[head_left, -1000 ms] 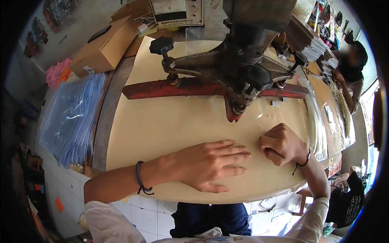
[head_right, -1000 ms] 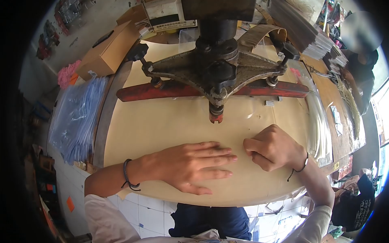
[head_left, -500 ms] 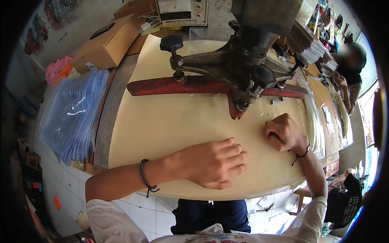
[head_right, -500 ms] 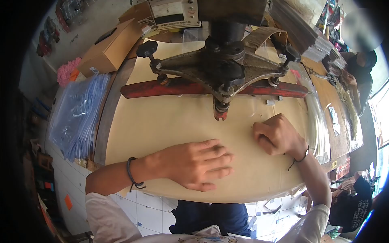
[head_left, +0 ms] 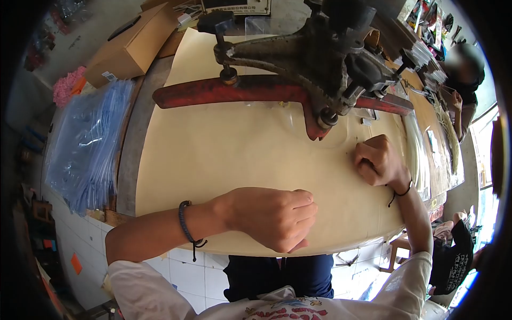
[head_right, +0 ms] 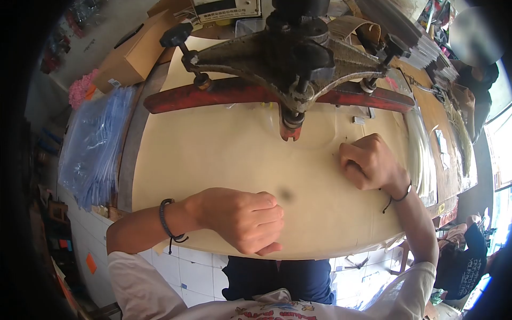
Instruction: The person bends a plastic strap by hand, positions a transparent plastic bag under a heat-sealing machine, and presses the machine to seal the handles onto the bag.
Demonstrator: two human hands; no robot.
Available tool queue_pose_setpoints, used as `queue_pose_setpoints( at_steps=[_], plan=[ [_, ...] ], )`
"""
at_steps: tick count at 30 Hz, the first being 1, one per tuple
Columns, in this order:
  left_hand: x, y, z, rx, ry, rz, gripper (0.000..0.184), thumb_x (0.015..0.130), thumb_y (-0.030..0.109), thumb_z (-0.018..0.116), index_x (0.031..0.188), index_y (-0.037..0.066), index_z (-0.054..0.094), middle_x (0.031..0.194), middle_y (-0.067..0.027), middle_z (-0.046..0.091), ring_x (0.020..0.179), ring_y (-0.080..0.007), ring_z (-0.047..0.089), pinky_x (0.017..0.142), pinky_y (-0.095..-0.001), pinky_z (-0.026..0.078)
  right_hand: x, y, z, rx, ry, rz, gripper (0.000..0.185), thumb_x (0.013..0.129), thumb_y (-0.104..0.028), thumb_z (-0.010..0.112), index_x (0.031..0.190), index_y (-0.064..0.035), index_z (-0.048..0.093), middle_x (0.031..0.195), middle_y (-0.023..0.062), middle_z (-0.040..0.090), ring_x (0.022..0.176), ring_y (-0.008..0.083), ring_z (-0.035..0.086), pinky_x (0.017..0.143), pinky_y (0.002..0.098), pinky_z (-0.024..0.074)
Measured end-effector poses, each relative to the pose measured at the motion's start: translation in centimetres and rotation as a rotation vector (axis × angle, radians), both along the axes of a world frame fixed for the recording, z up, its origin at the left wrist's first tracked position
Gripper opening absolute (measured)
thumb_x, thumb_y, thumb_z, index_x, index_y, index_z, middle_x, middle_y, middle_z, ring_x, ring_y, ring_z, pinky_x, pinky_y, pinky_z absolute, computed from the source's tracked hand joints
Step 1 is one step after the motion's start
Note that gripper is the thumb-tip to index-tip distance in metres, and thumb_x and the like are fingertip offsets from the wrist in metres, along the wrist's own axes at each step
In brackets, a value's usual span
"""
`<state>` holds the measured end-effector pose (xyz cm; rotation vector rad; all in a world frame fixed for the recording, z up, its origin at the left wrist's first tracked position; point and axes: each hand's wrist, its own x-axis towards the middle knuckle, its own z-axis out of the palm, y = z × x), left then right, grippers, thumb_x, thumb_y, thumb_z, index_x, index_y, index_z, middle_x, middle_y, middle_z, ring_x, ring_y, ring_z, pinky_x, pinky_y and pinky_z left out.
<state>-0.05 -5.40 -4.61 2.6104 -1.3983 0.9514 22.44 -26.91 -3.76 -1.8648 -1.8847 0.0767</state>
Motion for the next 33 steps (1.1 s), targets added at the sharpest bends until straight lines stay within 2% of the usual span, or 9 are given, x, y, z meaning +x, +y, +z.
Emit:
queue_pose_setpoints(
  at_steps=[4, 7, 10, 12, 16, 21, 26, 30, 33],
  plan=[
    [0.1, -0.4, -0.4, -0.052, 0.051, -0.014, 0.034, 0.090, 0.026, 0.060, 0.062, 0.011, 0.050, 0.066, 0.0014, 0.048, 0.065, -0.0153, 0.051, 0.077, -0.0293, 0.045, -0.3, -0.1, 0.1, 0.008, -0.002, 0.020, 0.011, 0.062, 0.001, 0.057, 0.070, -0.0069, 0.058, 0.056, 0.0074, 0.054, 0.049, 0.0302, 0.054, 0.048, 0.0405, 0.0421],
    [0.9, -1.2, -1.2, -0.154, 0.090, -0.059, 0.033, 0.090, 0.029, 0.062, 0.065, 0.010, 0.054, 0.070, 0.0015, 0.053, 0.070, -0.0175, 0.056, 0.090, -0.0330, 0.048, -2.0, 1.0, 1.5, -0.004, 0.118, 0.145, 0.013, 0.071, 0.000, 0.064, 0.083, -0.0053, 0.063, 0.069, 0.0090, 0.062, 0.060, 0.0287, 0.062, 0.054, 0.0384, 0.0480],
    [1.0, -1.2, -0.6, -0.160, 0.210, -0.105, 0.033, 0.091, 0.033, 0.062, 0.070, 0.008, 0.058, 0.072, 0.0010, 0.056, 0.074, -0.0202, 0.061, 0.101, -0.0381, 0.048, -4.8, 1.2, 2.3, -0.127, 0.270, 0.182, 0.030, 0.082, -0.010, 0.073, 0.110, -0.0030, 0.065, 0.093, 0.0116, 0.066, 0.081, 0.0293, 0.068, 0.067, 0.0387, 0.0551],
    [0.1, -0.8, -0.2, -0.116, 0.279, -0.107, 0.034, 0.092, 0.036, 0.062, 0.073, 0.007, 0.059, 0.072, -0.0002, 0.056, 0.077, -0.0218, 0.062, 0.107, -0.0415, 0.046, -6.1, 1.4, 3.7, -0.198, 0.390, 0.167, 0.039, 0.086, -0.016, 0.076, 0.119, -0.0010, 0.062, 0.099, 0.0126, 0.065, 0.087, 0.0295, 0.069, 0.073, 0.0387, 0.0566],
    [-0.4, -0.8, -0.6, -0.112, 0.267, -0.066, 0.038, 0.091, 0.041, 0.064, 0.075, 0.008, 0.058, 0.070, -0.0022, 0.054, 0.077, -0.0229, 0.063, 0.092, -0.0368, 0.052, -7.6, 2.3, 3.8, -0.180, 0.546, 0.213, 0.050, 0.089, -0.022, 0.078, 0.128, 0.0021, 0.058, 0.103, 0.0135, 0.065, 0.093, 0.0289, 0.070, 0.081, 0.0379, 0.0578],
    [0.0, -1.1, -0.7, -0.086, 0.151, -0.033, 0.037, 0.088, 0.042, 0.066, 0.074, 0.009, 0.054, 0.063, -0.0021, 0.048, 0.072, -0.0225, 0.062, 0.072, -0.0306, 0.053, -8.0, 3.7, 0.8, -0.044, 0.535, 0.302, 0.039, 0.090, -0.016, 0.076, 0.122, 0.0007, 0.062, 0.098, 0.0126, 0.066, 0.087, 0.0295, 0.070, 0.075, 0.0369, 0.0573],
    [-0.4, -1.5, -1.4, -0.071, 0.285, 0.062, 0.033, 0.086, 0.035, 0.065, 0.072, 0.009, 0.050, 0.061, -0.0027, 0.047, 0.064, -0.0204, 0.058, 0.067, -0.0298, 0.052, -8.1, 4.2, -1.0, 0.035, 0.668, 0.262, 0.032, 0.089, -0.016, 0.077, 0.116, -0.0033, 0.066, 0.091, 0.0099, 0.069, 0.079, 0.0279, 0.072, 0.067, 0.0359, 0.0575],
    [-0.1, -1.7, -1.0, -0.072, 0.348, 0.087, 0.036, 0.087, 0.034, 0.064, 0.069, 0.009, 0.047, 0.061, -0.0029, 0.049, 0.061, -0.0198, 0.058, 0.064, -0.0303, 0.051, -8.0, 3.9, -1.2, 0.032, 0.690, 0.217, 0.030, 0.087, -0.013, 0.079, 0.113, -0.0035, 0.068, 0.093, 0.0102, 0.071, 0.077, 0.0279, 0.073, 0.065, 0.0353, 0.0578],
    [-0.5, -1.7, -0.2, 0.055, 0.383, 0.118, 0.039, 0.090, 0.037, 0.063, 0.070, 0.008, 0.047, 0.060, -0.0043, 0.050, 0.062, -0.0198, 0.060, 0.065, -0.0307, 0.051, -7.9, 3.9, -1.6, 0.054, 0.719, 0.236, 0.030, 0.086, -0.009, 0.079, 0.114, -0.0035, 0.069, 0.093, 0.0101, 0.072, 0.078, 0.0272, 0.073, 0.066, 0.0345, 0.0587]
  ],
)
